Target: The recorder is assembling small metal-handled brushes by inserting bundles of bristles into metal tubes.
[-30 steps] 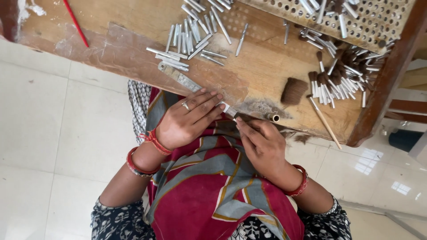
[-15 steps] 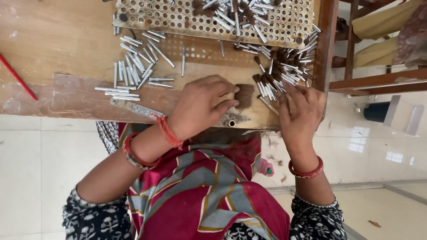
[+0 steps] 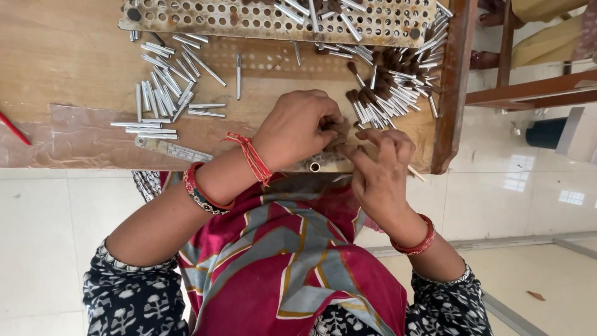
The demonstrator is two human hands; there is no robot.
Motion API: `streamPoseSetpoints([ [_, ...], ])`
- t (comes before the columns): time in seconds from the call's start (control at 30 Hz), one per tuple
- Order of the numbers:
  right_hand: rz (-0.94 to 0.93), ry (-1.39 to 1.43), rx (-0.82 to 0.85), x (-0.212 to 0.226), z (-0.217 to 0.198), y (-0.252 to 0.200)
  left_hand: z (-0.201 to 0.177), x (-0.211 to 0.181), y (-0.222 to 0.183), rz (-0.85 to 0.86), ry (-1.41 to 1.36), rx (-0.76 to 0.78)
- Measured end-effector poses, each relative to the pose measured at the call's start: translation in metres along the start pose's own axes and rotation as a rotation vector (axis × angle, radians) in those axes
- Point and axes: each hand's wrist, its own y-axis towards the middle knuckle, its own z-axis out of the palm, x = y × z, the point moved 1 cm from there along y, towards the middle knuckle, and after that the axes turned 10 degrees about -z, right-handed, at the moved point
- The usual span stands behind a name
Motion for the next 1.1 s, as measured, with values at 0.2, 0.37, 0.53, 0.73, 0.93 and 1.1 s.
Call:
streamPoseSetpoints([
  [0.2, 0.003, 0.021, 0.045, 0.007, -0.011, -0.001, -0.003, -0.003, -0.005, -0.015, -0.039, -0.023],
  [0.37, -0.014, 0.038, 0.008, 0.009, -0.013, -0.005, -0.006, -0.012, -0.006, 0.049, -0.024, -0.023],
  [0.53, -0.083, -0.022, -0.047, 0.006, -0.003, -0.007, 0.009, -0.006, -0.003, 0.006, 0.054, -0.009],
  [0.73, -0.129, -0.074, -0.049, 0.006, -0.002, -0.001, 0.012, -0.01, 0.002, -0.006, 0.145, -0.018],
  [0.93, -0.119, -0.04, 0.058, 0.01, -0.01, 0.007, 0.01, -0.018, 0.005, -0.046, 0.217, 0.049],
  [1.1, -0.095, 0.017, 0.092, 0.014, -0.014, 0.005, 0.009, -0.016, 0.002, 0.028, 0.242, -0.097],
])
